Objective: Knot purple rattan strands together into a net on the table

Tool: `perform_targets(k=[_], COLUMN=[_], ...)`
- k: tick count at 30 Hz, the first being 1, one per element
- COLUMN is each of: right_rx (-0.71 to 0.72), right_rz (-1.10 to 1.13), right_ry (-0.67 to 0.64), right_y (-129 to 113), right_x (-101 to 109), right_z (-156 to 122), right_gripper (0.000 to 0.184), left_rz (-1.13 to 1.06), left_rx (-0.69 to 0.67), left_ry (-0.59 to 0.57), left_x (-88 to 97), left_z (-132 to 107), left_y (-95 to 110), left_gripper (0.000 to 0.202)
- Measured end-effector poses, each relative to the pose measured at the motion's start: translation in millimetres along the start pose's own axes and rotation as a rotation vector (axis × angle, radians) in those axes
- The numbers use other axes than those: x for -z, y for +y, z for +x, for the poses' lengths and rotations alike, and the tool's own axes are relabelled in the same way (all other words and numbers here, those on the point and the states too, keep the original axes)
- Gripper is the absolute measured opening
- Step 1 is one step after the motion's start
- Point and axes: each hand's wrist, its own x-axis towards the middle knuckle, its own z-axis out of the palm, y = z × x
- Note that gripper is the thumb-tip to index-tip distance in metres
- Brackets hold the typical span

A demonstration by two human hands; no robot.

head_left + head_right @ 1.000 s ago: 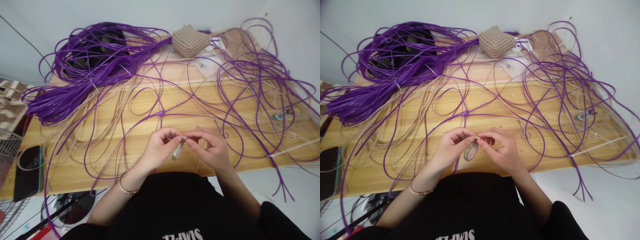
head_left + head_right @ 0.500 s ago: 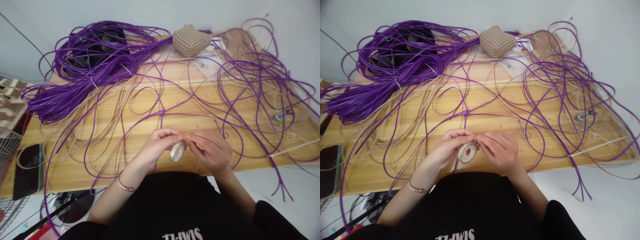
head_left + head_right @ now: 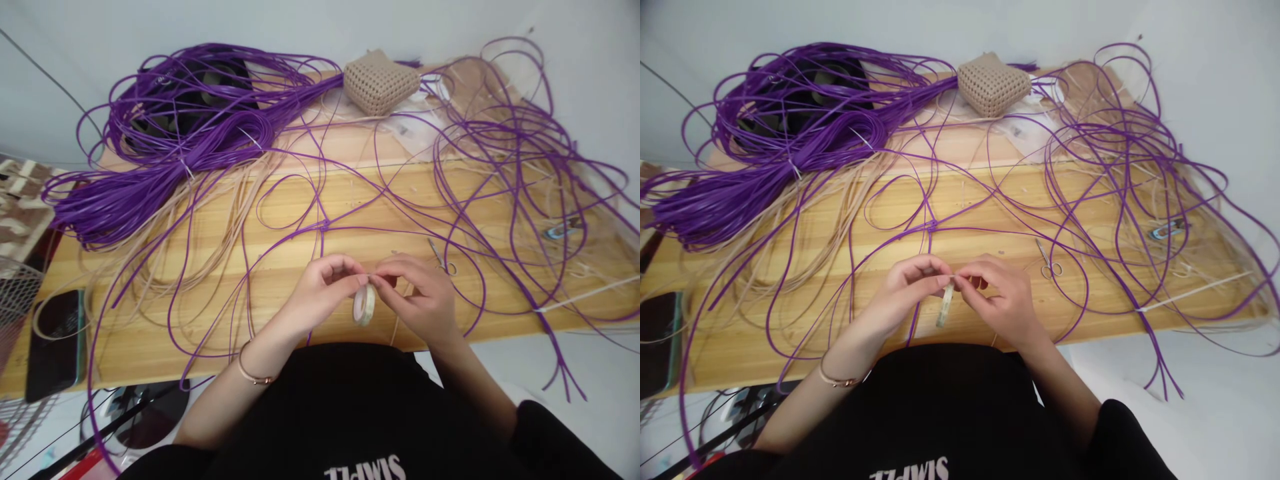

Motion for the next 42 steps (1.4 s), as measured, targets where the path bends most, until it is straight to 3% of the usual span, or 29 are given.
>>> perform_targets(k=[4,15,23,28,32,36,42], right_rx=[0.044,0.165,0.174,0.273,0.341,0.35,0.387], right_rz=[-0.055,-0.323,-0.375,-0.385,-0.446,-0.534,-0.614], right_ry=[0.054,0.165,0.224,0.188,0.233,0.245,0.263], right_y=[0.1,0.1,1.1,-0.1,-2.8,-4.1,-5.0], right_x=[-2.2,-2.7,-4.9,-1.9,1.8,5.6,7.5], right_z=[-0.3,-2.2,-4.8,-7.6,-11.4,-16.7,-15.5], right_gripper=[0.008,0.012,0.014,0.016,0.022,0.027,0.024], left_rz=[-0.027,0.061,0.126,0.124,0.26,0.367,0.508], left_rx=[0.061,0.083,0.09,-0.039,-0.143,-0.284,-0.385], left_ry=[-0.048,-0.092,-0.119,-0.119,-0.144,-0.054,0.036], left_x=[-1.3,-2.6,0.0,1.1,-2.3,-7.2,-13.4], left_z=[-0.5,-3.1,-3.6,-6.3,-10.5,-14.3,-19.4], left_y=[-0.7,-3.4,-4.7,-1.4,4.9,8.2,11.4], left_gripper=[0.028,0.029,0.025,0.014,0.01,0.029,0.019])
